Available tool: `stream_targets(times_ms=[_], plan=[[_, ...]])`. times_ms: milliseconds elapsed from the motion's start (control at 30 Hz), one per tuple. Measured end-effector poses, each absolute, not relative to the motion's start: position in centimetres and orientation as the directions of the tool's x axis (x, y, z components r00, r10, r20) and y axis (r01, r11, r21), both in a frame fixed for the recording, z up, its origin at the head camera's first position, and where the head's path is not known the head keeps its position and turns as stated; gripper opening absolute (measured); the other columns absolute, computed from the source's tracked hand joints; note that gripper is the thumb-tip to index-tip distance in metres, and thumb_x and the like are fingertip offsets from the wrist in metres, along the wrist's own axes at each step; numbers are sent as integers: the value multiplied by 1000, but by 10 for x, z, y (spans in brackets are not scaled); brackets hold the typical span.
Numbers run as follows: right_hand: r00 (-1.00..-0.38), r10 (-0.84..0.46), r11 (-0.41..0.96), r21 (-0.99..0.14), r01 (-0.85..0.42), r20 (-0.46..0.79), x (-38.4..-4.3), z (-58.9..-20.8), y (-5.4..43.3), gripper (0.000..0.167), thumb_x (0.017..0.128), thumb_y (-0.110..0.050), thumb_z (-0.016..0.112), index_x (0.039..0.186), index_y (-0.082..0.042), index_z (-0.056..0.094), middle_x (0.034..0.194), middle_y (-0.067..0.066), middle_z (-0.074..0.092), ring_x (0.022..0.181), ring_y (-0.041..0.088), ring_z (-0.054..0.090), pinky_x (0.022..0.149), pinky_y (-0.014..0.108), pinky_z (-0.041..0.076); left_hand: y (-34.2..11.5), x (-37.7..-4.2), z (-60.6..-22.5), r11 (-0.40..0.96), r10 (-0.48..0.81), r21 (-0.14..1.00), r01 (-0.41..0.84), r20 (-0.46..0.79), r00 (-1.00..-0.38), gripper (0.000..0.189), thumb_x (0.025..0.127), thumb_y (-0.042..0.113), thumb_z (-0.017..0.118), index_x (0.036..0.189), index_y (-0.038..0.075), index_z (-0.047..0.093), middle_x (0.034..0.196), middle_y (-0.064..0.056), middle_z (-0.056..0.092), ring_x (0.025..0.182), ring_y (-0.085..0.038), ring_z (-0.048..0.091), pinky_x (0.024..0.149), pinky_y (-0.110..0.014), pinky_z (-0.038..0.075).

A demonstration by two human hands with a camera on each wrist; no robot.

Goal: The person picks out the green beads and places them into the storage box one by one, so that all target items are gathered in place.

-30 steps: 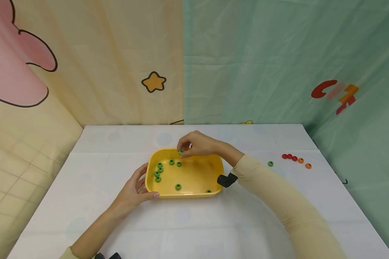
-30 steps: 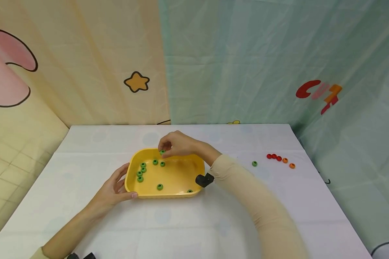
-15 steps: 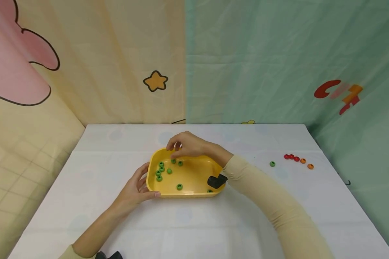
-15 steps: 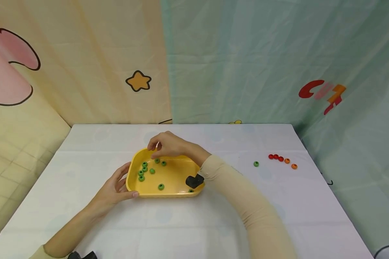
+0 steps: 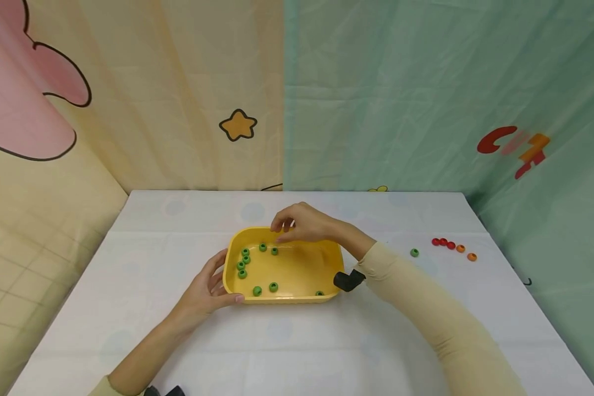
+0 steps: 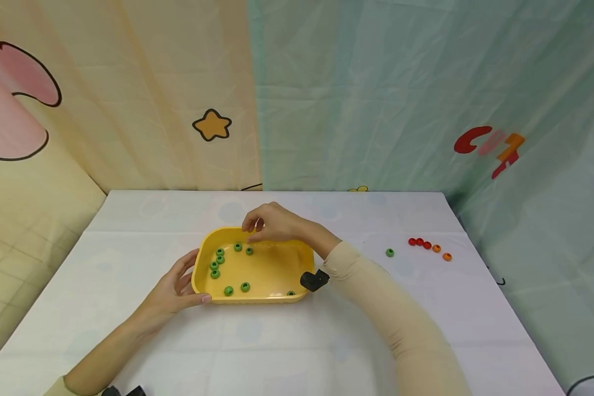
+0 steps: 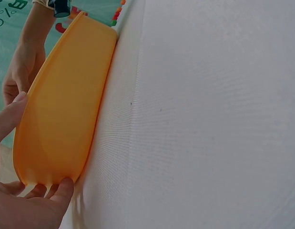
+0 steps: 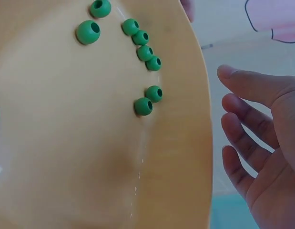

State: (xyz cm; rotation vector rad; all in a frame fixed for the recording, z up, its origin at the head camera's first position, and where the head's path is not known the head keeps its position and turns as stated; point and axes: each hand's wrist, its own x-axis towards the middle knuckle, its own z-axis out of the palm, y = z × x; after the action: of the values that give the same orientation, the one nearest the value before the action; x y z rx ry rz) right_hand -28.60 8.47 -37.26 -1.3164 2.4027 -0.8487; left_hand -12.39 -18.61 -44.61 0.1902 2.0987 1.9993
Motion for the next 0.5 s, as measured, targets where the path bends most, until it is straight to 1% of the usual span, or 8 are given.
stream_targets(times_ms=[333,500], plan=[[-601,-798,456,-610,-648,41,-285,-372,122,22,92,-15,81,110,-2,76,106,8,75,91,15,65,84,26,59,-187,-123,-446,47,265,998,-44,-55,-963,108,84,-1,85,165,8,15,169,-18,15,151,-41,25,111,-32,41],[-638,-770,491,-613,-619,28,-282,-371,141,22,92,-14,81,110,-3,76,106,8,75,91,16,65,85,32,59,-186,-122,-446,52,261,998,-45,-57,-964,108,84,-1,85,165,8,15,168,-18,15,151,-42,25,112,-32,41]])
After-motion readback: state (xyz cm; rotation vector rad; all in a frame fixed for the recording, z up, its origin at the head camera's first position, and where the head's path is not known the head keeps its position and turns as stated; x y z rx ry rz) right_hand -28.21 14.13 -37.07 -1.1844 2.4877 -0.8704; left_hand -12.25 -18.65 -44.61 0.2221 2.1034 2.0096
